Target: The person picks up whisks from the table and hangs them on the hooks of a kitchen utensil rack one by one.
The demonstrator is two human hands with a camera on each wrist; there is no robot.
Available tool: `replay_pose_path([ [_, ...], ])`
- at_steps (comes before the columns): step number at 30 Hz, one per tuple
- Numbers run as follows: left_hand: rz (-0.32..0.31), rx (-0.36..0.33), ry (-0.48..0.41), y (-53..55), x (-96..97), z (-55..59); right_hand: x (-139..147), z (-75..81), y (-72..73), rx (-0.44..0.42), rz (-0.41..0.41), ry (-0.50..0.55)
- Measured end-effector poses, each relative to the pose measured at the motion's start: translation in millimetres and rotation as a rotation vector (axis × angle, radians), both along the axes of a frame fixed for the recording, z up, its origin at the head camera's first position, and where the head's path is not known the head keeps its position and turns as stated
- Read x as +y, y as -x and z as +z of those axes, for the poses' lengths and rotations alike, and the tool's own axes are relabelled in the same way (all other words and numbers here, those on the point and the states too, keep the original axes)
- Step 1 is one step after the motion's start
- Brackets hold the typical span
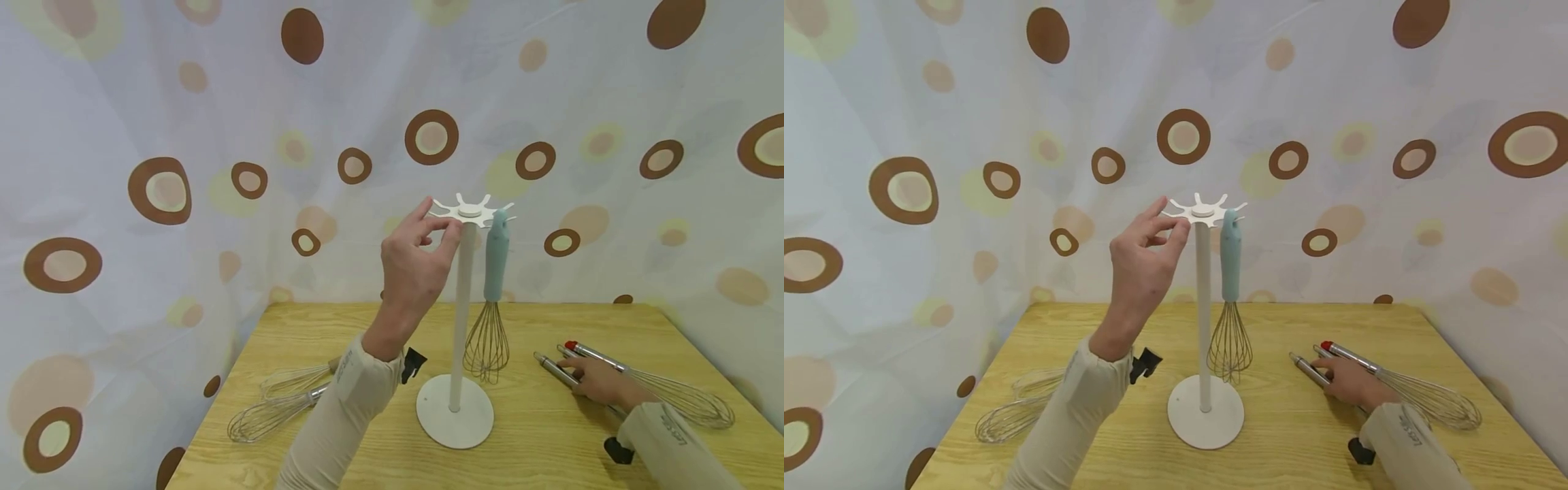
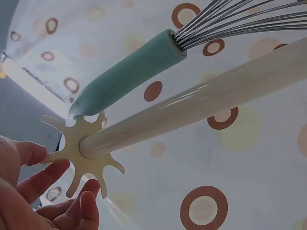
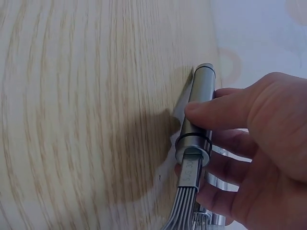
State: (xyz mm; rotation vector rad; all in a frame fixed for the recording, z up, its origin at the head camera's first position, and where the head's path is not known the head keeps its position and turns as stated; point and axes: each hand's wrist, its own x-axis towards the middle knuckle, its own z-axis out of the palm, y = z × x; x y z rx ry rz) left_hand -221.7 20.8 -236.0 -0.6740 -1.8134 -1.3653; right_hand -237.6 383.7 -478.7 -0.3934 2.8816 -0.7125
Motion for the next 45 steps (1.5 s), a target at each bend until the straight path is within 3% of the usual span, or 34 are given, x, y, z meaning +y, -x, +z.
replay_pose_path([
  [8, -0.035, -0.008, -0.031, 1.3, 0.5, -1.8, -6.7, 1.2, -4.7, 0.084, 0.017, -0.021],
  [18, -0.066, -0.006, -0.047, 3.3, -3.1, -4.7, -26.5, 19.9, -6.8, 0.148, -0.037, 0.055],
  [29, -0.099, -0.001, -0.077, 9.9, -10.8, -8.3, -58.8, 48.4, -8.8, 0.343, -0.043, 0.127],
  [45, -0.120, 0.038, -0.048, 26.9, -20.4, -12.1, -87.1, 69.5, -14.9, 0.672, -0.009, 0.238],
])
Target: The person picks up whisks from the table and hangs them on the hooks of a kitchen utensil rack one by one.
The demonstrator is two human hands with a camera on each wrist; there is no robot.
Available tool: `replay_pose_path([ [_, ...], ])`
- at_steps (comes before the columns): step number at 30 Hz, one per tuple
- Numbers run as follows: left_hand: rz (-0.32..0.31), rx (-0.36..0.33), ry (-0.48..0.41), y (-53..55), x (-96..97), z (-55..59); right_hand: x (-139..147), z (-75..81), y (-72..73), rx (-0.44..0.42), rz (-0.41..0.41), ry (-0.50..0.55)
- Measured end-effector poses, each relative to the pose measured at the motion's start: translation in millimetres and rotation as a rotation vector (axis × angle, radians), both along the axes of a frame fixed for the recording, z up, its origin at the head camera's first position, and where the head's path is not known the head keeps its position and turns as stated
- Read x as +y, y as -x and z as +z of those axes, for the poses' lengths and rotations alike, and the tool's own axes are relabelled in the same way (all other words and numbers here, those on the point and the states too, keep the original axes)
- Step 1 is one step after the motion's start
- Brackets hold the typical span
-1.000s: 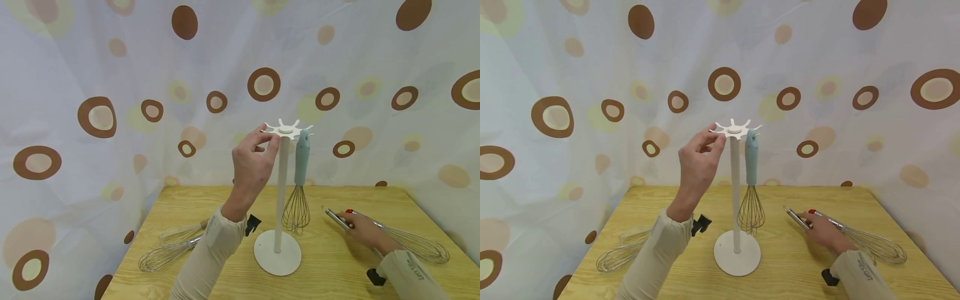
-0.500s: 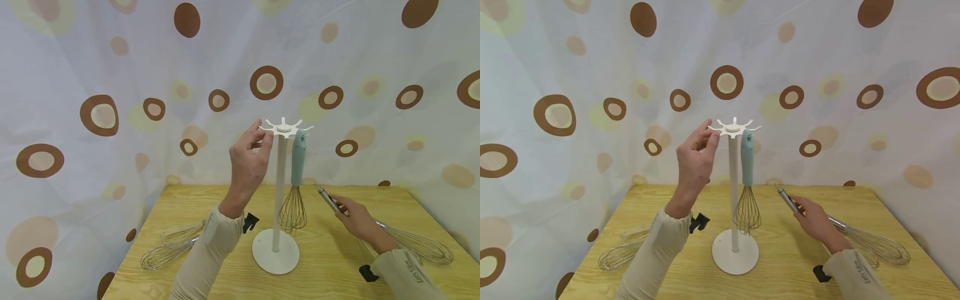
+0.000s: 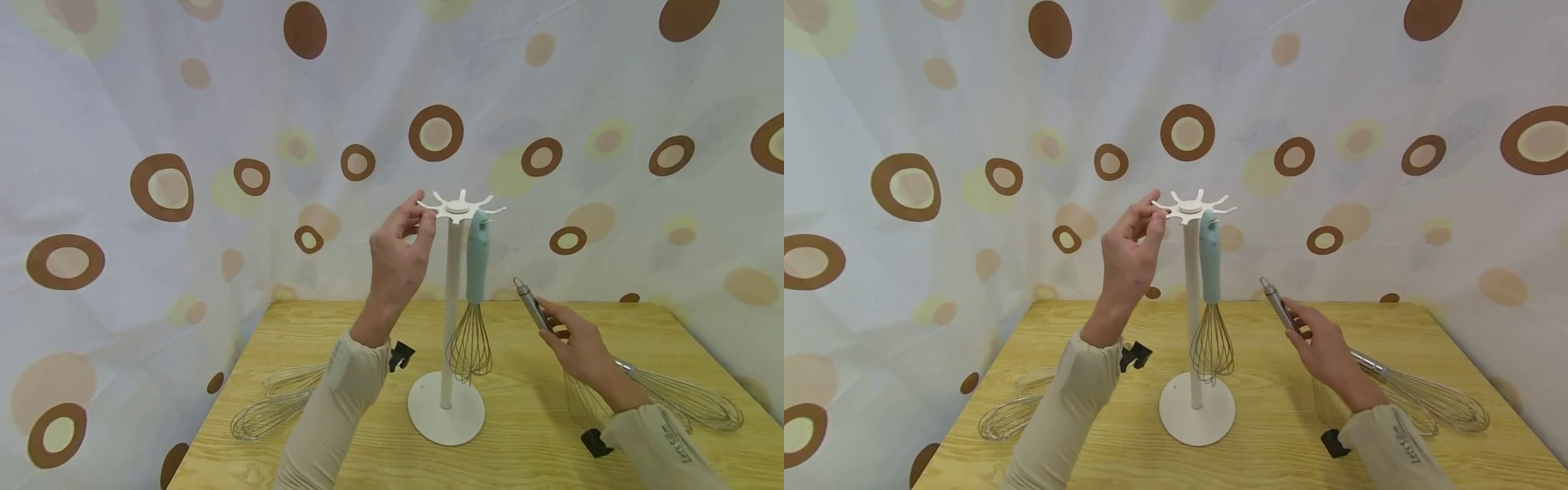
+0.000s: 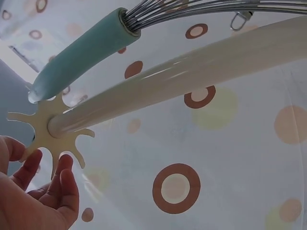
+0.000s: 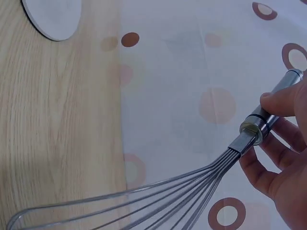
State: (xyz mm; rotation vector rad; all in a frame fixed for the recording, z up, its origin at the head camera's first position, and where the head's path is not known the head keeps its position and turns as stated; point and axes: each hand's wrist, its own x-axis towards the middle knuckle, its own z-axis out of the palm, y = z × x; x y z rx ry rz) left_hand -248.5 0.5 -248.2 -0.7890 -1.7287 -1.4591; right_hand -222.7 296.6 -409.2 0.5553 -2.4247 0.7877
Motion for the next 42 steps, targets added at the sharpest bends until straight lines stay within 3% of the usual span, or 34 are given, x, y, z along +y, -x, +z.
replay_pose_path([
  [11, -0.040, -0.010, 0.020, 9.3, -7.8, -0.1, -23.9, 24.7, -2.3, 0.183, 0.088, 0.088],
  [16, -0.063, -0.038, 0.020, 9.7, -8.7, 0.0, -37.2, 43.3, -8.0, 0.256, 0.144, 0.121],
  [21, -0.094, -0.052, 0.011, 9.6, -9.1, -0.1, -52.1, 65.1, -11.4, 0.326, 0.145, 0.186],
  [32, -0.127, -0.063, -0.015, 12.9, -10.5, -2.5, -79.9, 99.7, -12.4, 0.370, 0.111, 0.284],
  [42, -0.116, -0.056, -0.025, 12.4, -8.9, -2.6, -94.0, 112.8, -10.4, 0.395, 0.094, 0.313],
])
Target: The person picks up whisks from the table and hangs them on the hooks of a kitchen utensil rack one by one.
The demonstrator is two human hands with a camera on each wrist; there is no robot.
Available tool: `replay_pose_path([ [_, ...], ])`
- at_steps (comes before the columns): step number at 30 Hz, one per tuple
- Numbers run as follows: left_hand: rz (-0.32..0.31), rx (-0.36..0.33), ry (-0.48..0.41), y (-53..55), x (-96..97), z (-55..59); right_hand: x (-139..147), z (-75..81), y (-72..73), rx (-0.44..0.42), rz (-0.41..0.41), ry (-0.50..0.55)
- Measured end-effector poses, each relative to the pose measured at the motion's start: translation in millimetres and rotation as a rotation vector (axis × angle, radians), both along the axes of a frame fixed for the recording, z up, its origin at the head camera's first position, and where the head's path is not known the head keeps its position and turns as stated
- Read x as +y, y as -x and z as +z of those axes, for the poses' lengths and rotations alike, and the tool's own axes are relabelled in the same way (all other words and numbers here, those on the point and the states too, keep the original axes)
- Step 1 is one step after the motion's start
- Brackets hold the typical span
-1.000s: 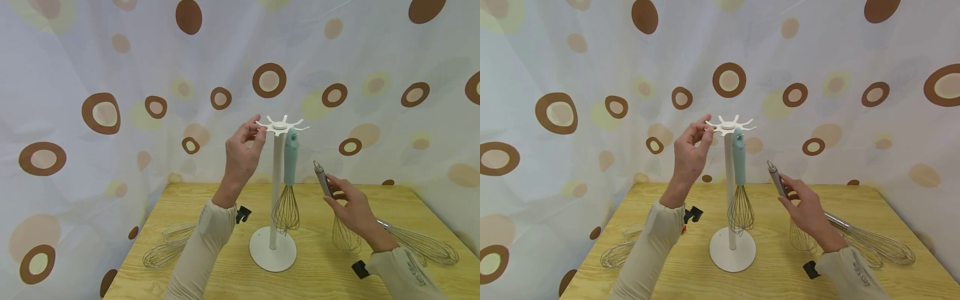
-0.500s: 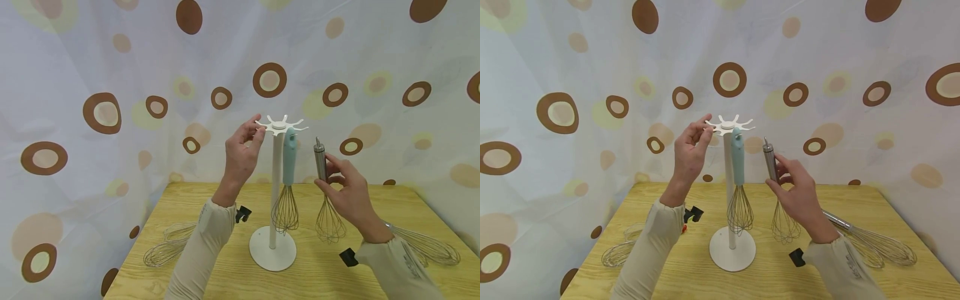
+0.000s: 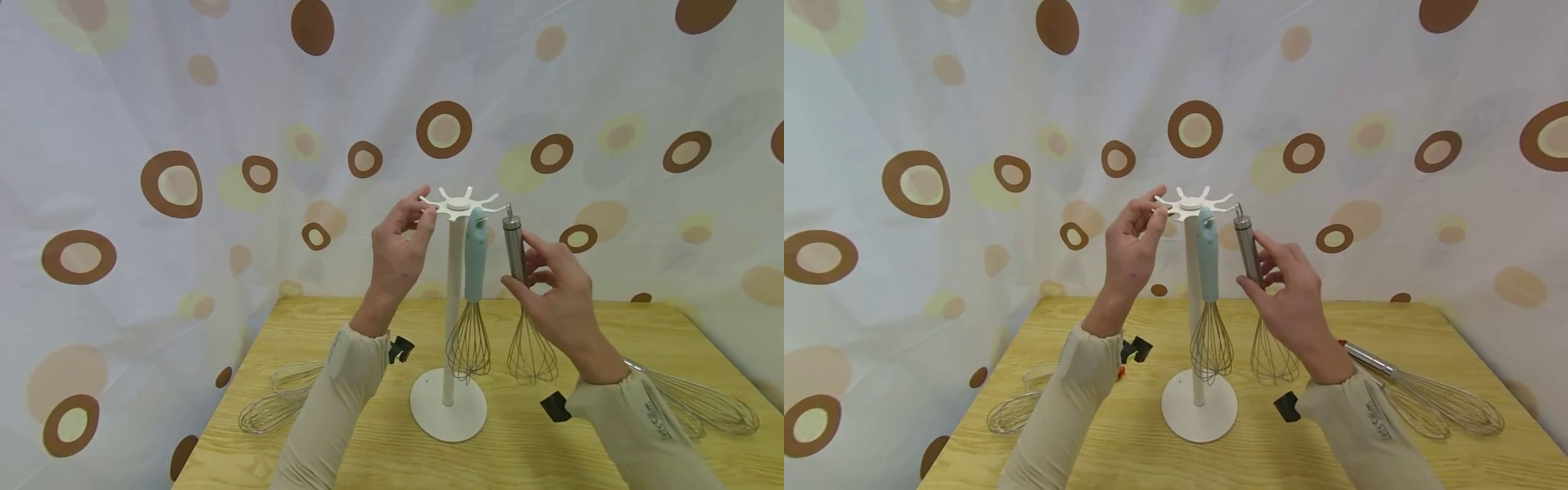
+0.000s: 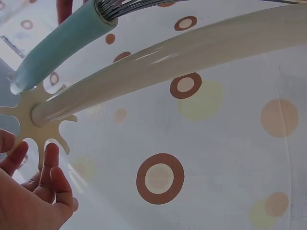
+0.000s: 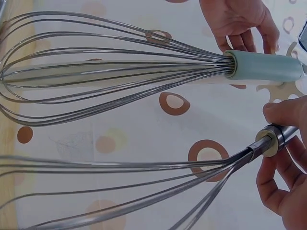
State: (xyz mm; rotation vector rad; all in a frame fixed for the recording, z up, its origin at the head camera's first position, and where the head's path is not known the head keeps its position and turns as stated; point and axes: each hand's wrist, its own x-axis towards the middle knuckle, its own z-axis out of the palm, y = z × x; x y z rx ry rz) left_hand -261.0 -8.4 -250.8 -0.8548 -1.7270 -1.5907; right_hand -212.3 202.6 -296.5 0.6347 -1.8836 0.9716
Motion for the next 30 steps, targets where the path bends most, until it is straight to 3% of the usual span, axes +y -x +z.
replay_pose_path([
  [8, 0.011, 0.012, 0.002, 0.9, -0.2, 0.7, -2.8, 2.4, 0.1, -0.020, 0.006, -0.008],
  [16, -0.003, 0.005, 0.000, 0.5, 0.7, -0.3, -2.4, -4.8, 0.2, -0.071, -0.024, -0.055],
  [30, 0.001, -0.021, 0.006, 0.2, -0.5, 1.3, -4.7, -10.5, -1.1, -0.035, 0.009, -0.067],
])
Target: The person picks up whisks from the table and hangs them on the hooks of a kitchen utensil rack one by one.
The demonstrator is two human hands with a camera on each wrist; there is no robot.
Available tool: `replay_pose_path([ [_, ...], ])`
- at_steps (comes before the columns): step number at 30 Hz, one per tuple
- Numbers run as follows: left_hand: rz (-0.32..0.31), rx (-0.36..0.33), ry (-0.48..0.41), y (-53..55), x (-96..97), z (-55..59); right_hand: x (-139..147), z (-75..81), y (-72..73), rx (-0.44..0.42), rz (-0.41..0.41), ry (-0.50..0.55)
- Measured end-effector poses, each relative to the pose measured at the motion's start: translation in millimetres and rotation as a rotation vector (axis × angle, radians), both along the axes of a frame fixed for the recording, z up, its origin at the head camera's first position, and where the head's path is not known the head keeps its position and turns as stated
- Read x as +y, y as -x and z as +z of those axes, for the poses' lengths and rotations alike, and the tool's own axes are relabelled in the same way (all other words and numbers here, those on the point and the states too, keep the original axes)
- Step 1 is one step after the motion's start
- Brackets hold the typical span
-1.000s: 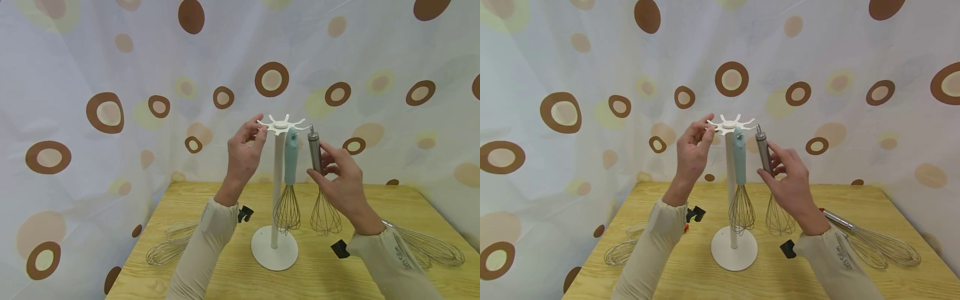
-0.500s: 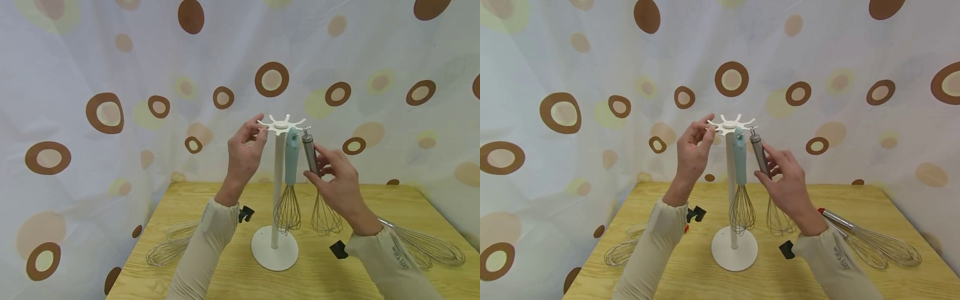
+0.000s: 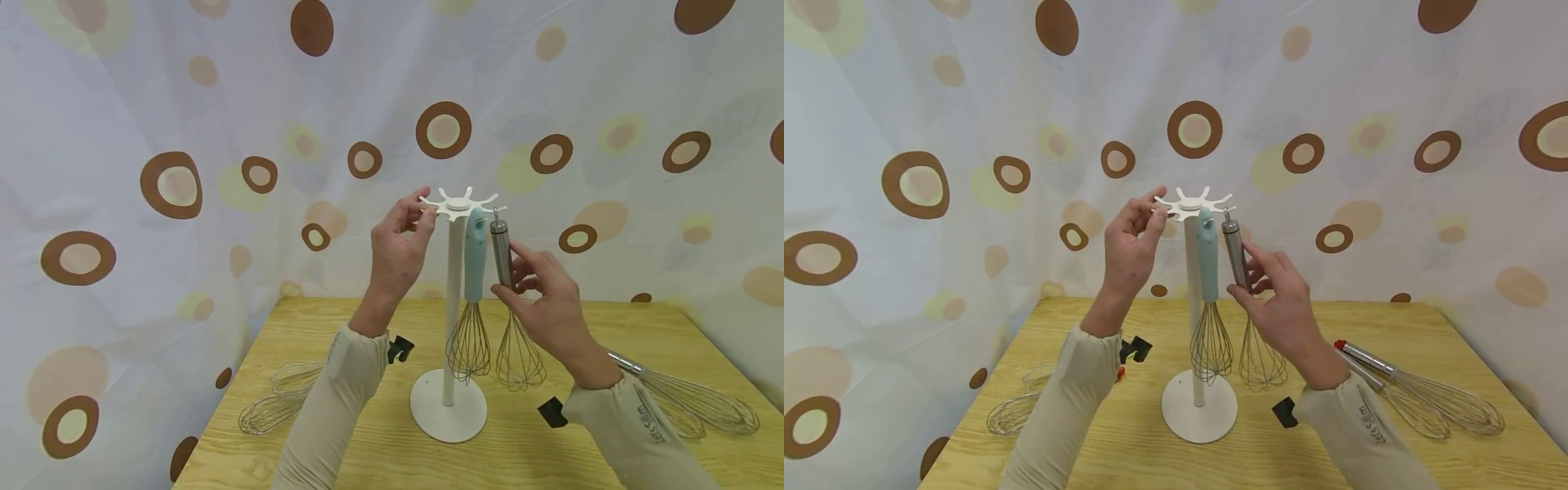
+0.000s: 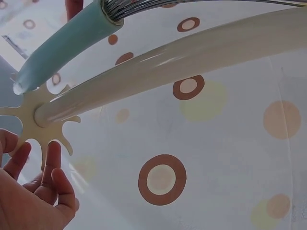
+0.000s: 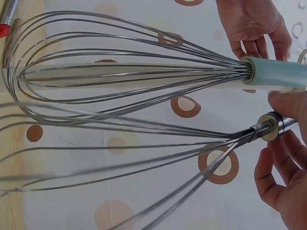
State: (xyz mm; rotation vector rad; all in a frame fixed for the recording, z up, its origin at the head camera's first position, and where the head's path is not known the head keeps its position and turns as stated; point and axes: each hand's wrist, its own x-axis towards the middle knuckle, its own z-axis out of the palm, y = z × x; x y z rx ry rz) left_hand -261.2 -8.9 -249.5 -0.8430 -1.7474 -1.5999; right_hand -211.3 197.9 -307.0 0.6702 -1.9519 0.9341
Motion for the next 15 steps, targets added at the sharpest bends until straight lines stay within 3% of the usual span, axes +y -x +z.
replay_pose_path([
  [8, -0.023, -0.056, -0.031, 2.6, -2.3, 1.6, 10.5, -7.2, -1.6, 0.021, 0.014, -0.019],
  [15, -0.050, -0.053, -0.030, 7.0, -5.4, 1.5, 38.1, -26.1, 3.0, -0.048, -0.048, -0.064],
])
